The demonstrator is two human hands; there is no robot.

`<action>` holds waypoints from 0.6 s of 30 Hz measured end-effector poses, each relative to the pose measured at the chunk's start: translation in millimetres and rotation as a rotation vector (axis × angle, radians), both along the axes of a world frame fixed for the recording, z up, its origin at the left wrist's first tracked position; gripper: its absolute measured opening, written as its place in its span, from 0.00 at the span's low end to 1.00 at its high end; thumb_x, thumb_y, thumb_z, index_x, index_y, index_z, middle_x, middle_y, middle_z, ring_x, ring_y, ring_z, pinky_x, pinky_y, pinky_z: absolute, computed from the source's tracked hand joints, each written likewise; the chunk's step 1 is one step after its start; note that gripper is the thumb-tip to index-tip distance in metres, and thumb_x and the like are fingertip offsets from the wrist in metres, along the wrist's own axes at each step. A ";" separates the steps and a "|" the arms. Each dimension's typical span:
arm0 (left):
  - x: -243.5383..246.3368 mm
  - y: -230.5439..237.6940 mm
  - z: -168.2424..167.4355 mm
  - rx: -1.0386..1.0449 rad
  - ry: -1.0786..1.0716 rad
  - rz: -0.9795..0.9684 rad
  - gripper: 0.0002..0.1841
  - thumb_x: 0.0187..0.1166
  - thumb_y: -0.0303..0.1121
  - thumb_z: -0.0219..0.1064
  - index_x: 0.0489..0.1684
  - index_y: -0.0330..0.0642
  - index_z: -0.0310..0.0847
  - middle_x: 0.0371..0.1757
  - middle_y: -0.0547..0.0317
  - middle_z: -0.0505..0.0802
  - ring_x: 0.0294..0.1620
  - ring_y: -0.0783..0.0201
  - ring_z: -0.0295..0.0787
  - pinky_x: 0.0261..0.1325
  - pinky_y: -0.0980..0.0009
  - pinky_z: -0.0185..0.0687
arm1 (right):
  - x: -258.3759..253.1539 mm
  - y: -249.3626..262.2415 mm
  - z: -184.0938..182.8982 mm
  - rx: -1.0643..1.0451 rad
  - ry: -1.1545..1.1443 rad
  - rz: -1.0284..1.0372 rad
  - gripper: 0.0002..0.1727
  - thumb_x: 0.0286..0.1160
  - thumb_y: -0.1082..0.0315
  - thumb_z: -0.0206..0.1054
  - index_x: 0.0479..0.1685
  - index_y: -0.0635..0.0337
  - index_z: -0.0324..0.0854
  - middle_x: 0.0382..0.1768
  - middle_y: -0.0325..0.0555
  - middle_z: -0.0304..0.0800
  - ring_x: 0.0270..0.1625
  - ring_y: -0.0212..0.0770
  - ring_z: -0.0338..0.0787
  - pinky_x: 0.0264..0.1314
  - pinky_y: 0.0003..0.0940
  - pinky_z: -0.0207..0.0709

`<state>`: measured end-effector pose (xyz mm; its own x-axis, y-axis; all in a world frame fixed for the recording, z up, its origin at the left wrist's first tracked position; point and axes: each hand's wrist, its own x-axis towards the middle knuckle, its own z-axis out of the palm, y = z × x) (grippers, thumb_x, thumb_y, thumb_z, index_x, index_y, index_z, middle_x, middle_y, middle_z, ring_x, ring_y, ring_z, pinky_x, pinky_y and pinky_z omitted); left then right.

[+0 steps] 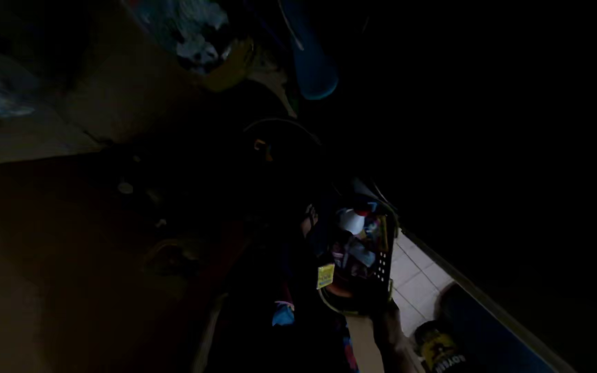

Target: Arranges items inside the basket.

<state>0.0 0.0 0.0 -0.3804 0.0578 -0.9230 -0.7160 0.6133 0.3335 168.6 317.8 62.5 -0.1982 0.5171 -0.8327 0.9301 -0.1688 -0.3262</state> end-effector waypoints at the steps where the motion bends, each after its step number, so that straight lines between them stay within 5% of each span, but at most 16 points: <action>1: 11.4 0.2 11.7 0.050 0.082 -0.044 0.17 0.83 0.41 0.70 0.60 0.38 0.88 0.58 0.49 0.93 0.59 0.59 0.90 0.67 0.60 0.82 | -9.0 -4.7 7.5 -0.021 0.022 0.027 0.19 0.73 0.77 0.60 0.63 0.74 0.75 0.41 0.47 0.89 0.39 0.30 0.90 0.42 0.29 0.87; 4: 24.2 13.6 74.6 0.111 0.136 -0.098 0.20 0.88 0.44 0.62 0.66 0.38 0.85 0.62 0.46 0.91 0.63 0.56 0.88 0.70 0.56 0.79 | -32.2 -19.8 42.8 -0.069 0.082 0.085 0.19 0.75 0.78 0.61 0.65 0.75 0.75 0.45 0.52 0.89 0.42 0.34 0.91 0.45 0.32 0.87; 8: 16.7 35.3 149.1 0.164 0.090 0.013 0.25 0.94 0.40 0.52 0.81 0.33 0.71 0.78 0.38 0.80 0.81 0.49 0.75 0.84 0.54 0.64 | -50.5 -34.5 93.3 -0.091 0.177 0.166 0.21 0.75 0.77 0.61 0.67 0.75 0.75 0.46 0.53 0.90 0.42 0.34 0.92 0.44 0.32 0.89; 13: 4.8 37.9 202.8 0.240 0.119 0.010 0.24 0.90 0.41 0.58 0.75 0.31 0.74 0.70 0.41 0.85 0.71 0.58 0.81 0.77 0.59 0.73 | -58.1 -38.6 153.0 -0.077 0.324 0.319 0.25 0.68 0.72 0.65 0.67 0.75 0.77 0.51 0.52 0.91 0.51 0.31 0.91 0.57 0.31 0.86; 16: -6.1 40.3 236.9 0.183 0.100 -0.079 0.26 0.89 0.41 0.61 0.77 0.29 0.71 0.73 0.37 0.83 0.75 0.53 0.78 0.81 0.56 0.67 | -69.2 -33.5 180.3 -0.086 0.395 0.407 0.27 0.69 0.71 0.65 0.70 0.75 0.76 0.54 0.54 0.91 0.54 0.31 0.91 0.61 0.30 0.84; 18: -6.5 40.1 254.7 0.185 0.154 -0.128 0.24 0.90 0.38 0.60 0.77 0.29 0.72 0.72 0.39 0.83 0.74 0.56 0.79 0.80 0.60 0.69 | -79.7 -27.4 196.7 -0.112 0.400 0.456 0.27 0.70 0.71 0.66 0.70 0.73 0.76 0.52 0.53 0.91 0.50 0.33 0.92 0.56 0.33 0.87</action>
